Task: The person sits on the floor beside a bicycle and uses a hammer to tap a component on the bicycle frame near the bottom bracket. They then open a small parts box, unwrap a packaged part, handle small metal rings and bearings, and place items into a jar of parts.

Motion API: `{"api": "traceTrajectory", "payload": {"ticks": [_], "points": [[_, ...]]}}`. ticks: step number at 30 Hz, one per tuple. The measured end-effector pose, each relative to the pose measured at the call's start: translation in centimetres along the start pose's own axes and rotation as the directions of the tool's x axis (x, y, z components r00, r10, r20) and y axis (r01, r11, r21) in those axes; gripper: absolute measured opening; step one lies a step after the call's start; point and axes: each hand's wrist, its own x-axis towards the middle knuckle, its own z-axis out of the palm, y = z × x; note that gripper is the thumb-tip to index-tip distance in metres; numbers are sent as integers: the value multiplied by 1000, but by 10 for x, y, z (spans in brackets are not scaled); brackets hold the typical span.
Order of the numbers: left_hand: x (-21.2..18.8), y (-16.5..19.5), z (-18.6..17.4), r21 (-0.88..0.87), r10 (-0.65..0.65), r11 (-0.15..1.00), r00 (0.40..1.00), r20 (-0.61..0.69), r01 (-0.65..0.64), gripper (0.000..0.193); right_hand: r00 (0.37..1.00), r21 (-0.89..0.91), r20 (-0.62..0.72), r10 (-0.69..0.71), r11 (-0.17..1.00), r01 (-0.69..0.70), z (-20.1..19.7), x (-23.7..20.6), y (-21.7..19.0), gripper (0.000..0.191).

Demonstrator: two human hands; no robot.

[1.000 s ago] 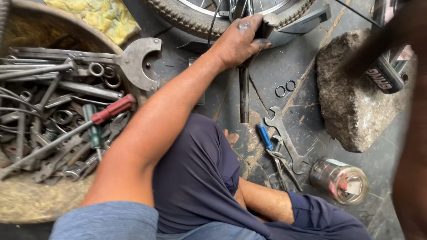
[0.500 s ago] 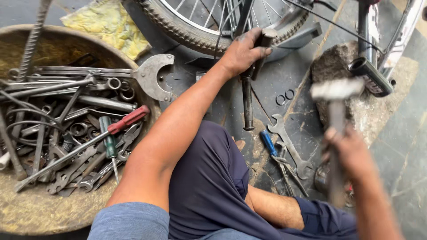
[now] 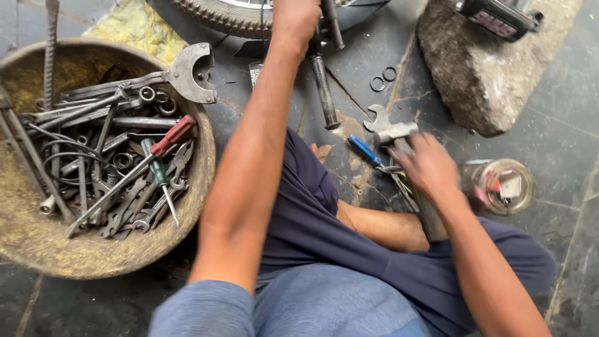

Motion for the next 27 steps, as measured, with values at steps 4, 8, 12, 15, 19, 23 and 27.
{"api": "traceTrajectory", "payload": {"ticks": [4, 8, 12, 15, 19, 23, 27], "points": [[-46, 8, 0, -483, 330, 796, 930, -159, -365, 20, 901, 711, 359, 244, 553, -433, 23, 49, -99, 61], [-73, -3, -11, -657, 196, 720, 974, -115, -223, 24, 918, 907, 382, 111, 143, -395, 59, 73, -146, 54], [-77, -7, -15, -576, -148, 817, 978, -148, 36, 21, 890, 874, 445, 98, 171, -456, 70, 47, -130, 44], [-80, 2, -10, -624, -101, 781, 992, -81, 28, 21, 919, 815, 326, 223, 426, -392, 60, 30, -104, 46], [-94, 2, 2, -481, -137, 863, 988, 70, 154, 26, 922, 587, -209, 326, 796, -148, 21, 20, -46, 48], [-102, -11, 14, -183, -151, 962, 954, 259, 202, 34, 846, 806, -261, 465, 587, -73, -12, -19, 38, 41], [-103, -39, 42, 115, -179, 983, 861, 476, 141, 30, 823, 859, -55, 565, 447, -250, -3, -62, 74, 39]]}}
